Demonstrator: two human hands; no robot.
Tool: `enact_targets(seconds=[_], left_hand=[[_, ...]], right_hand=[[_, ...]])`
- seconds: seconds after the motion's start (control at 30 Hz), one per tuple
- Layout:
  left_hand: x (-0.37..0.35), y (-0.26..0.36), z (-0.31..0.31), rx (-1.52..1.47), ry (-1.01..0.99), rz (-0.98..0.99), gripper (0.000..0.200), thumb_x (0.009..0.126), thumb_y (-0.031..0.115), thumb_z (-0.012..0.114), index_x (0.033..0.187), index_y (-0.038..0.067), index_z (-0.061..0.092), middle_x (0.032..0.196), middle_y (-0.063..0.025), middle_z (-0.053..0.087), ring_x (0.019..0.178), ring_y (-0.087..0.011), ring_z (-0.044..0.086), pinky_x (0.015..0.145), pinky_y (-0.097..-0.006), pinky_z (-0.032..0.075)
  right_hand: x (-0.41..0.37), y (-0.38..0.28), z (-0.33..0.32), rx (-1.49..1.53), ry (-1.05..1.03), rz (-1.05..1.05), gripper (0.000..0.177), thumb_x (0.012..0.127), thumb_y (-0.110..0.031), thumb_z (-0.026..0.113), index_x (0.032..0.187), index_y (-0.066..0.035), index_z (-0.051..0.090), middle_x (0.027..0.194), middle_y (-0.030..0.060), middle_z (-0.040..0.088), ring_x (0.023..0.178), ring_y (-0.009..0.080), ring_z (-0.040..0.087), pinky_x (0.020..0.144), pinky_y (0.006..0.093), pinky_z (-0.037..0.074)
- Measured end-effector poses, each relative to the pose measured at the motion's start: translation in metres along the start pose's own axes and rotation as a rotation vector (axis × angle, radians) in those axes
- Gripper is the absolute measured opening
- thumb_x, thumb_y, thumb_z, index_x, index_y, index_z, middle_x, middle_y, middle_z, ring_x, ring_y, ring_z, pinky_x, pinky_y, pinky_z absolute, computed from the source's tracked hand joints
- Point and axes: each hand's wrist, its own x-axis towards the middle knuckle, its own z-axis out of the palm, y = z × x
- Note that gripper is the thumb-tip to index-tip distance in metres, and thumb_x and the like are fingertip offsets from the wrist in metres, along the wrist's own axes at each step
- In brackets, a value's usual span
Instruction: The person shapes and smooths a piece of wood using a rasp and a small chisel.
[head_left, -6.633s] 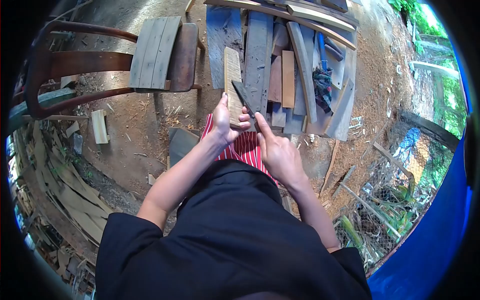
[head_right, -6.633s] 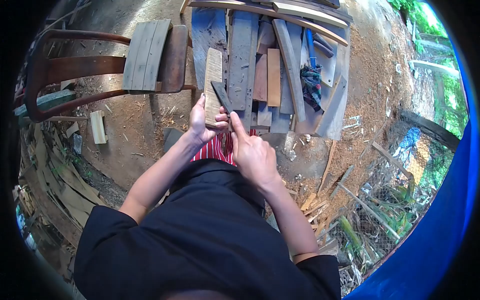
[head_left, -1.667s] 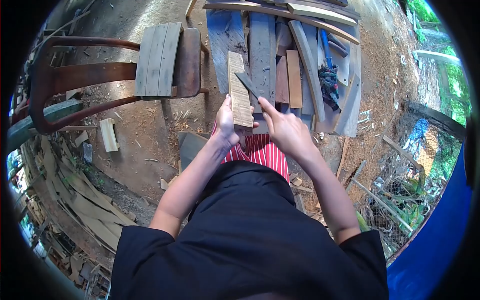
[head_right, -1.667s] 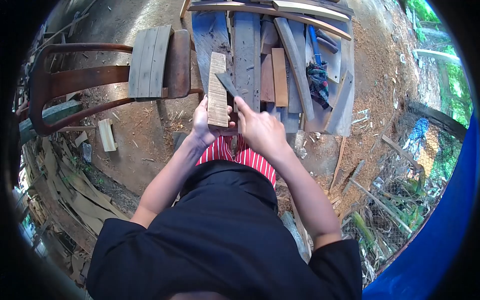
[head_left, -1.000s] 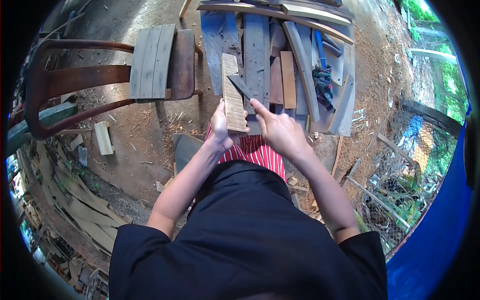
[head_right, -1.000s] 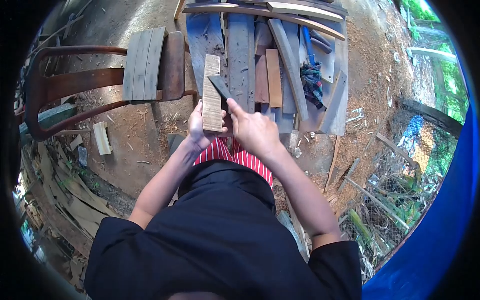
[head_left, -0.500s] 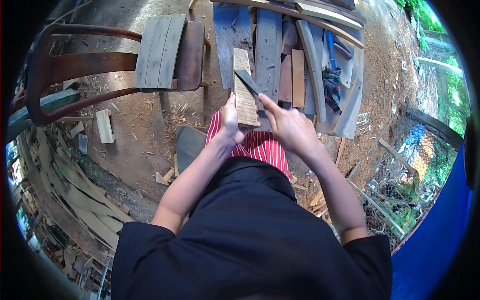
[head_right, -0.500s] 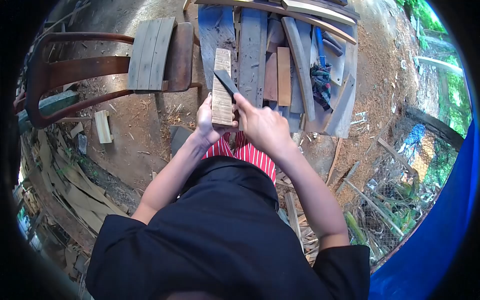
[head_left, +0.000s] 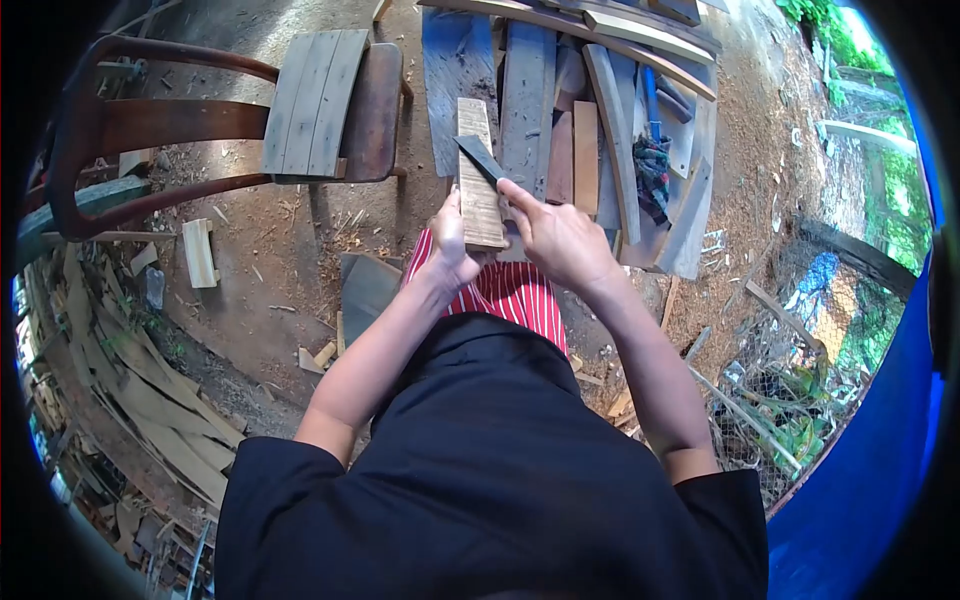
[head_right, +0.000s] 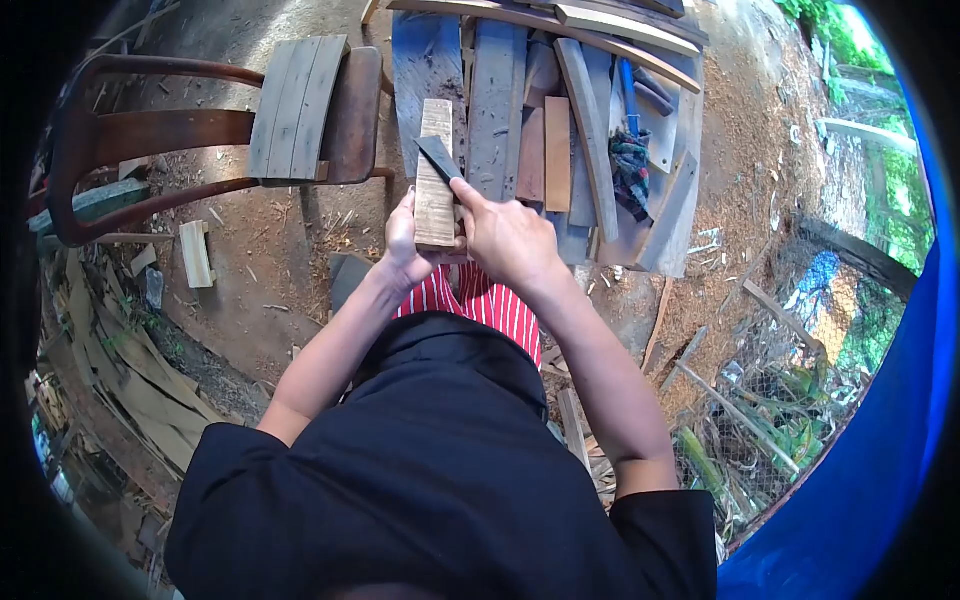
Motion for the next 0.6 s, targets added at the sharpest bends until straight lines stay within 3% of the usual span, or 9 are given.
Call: enact_targets(seconds=[0.03,0.13,0.23,0.33,0.4,0.5,0.6], left_hand=[[0.003,-0.006,0.02,0.029,0.269,0.071,0.048,0.103,0.039,0.02,0.119,0.006,0.05,0.105,-0.0108,0.063,0.092,-0.0232,0.065,0.082,-0.0425,0.056],[0.008,-0.005,0.008,-0.084,0.074,0.07,0.043,0.103,0.034,0.022,0.115,0.006,0.052,0.102,-0.0101,0.064,0.09,-0.0233,0.065,0.081,-0.0416,0.056],[0.011,-0.012,0.02,-0.086,0.242,0.088,0.044,0.102,0.038,0.023,0.113,0.008,0.054,0.097,-0.0095,0.064,0.086,-0.0241,0.065,0.077,-0.043,0.056],[0.004,-0.007,0.024,-0.052,0.203,0.077,0.046,0.102,0.039,0.022,0.115,0.008,0.054,0.098,-0.0091,0.064,0.085,-0.0231,0.065,0.074,-0.0426,0.056],[0.009,-0.004,0.015,-0.098,0.099,0.092,0.046,0.102,0.04,0.022,0.115,0.01,0.054,0.099,-0.0085,0.064,0.084,-0.0223,0.065,0.07,-0.042,0.055],[0.01,-0.007,0.037,-0.129,0.32,0.063,0.046,0.102,0.041,0.022,0.117,0.012,0.053,0.099,-0.0069,0.065,0.082,-0.0214,0.065,0.066,-0.0404,0.055],[0.007,-0.01,0.046,-0.063,0.322,0.083,0.044,0.102,0.041,0.023,0.116,0.012,0.053,0.097,-0.0056,0.065,0.079,-0.0197,0.065,0.065,-0.0391,0.055]], right_hand=[[-0.007,-0.004,0.003,-0.012,0.004,0.046,0.042,0.099,-0.033,0.037,0.141,-0.03,0.042,0.088,0.0255,0.067,0.083,0.0432,0.066,0.076,0.0521,0.053],[-0.03,-0.011,-0.001,-0.113,-0.047,0.087,0.043,0.099,-0.034,0.039,0.141,-0.031,0.042,0.083,0.0239,0.067,0.079,0.0437,0.066,0.074,0.0513,0.053],[0.002,-0.007,0.007,-0.064,0.034,0.073,0.042,0.098,-0.034,0.038,0.139,-0.027,0.045,0.088,0.0258,0.066,0.082,0.0425,0.066,0.075,0.052,0.052],[0.058,-0.001,0.017,-0.062,0.108,0.022,0.042,0.098,-0.034,0.038,0.137,-0.023,0.047,0.091,0.0262,0.066,0.084,0.0422,0.065,0.077,0.0513,0.051],[0.043,0.001,0.005,-0.062,0.09,0.0,0.042,0.098,-0.034,0.037,0.138,-0.024,0.046,0.092,0.0258,0.067,0.085,0.0431,0.065,0.077,0.0523,0.051],[0.004,-0.004,-0.012,-0.144,-0.061,0.037,0.044,0.098,-0.034,0.037,0.141,-0.026,0.043,0.091,0.026,0.066,0.087,0.0448,0.064,0.077,0.0546,0.051],[0.036,-0.003,-0.009,-0.113,-0.036,0.047,0.043,0.098,-0.034,0.037,0.14,-0.025,0.043,0.091,0.0261,0.066,0.088,0.0453,0.064,0.079,0.0542,0.05]])
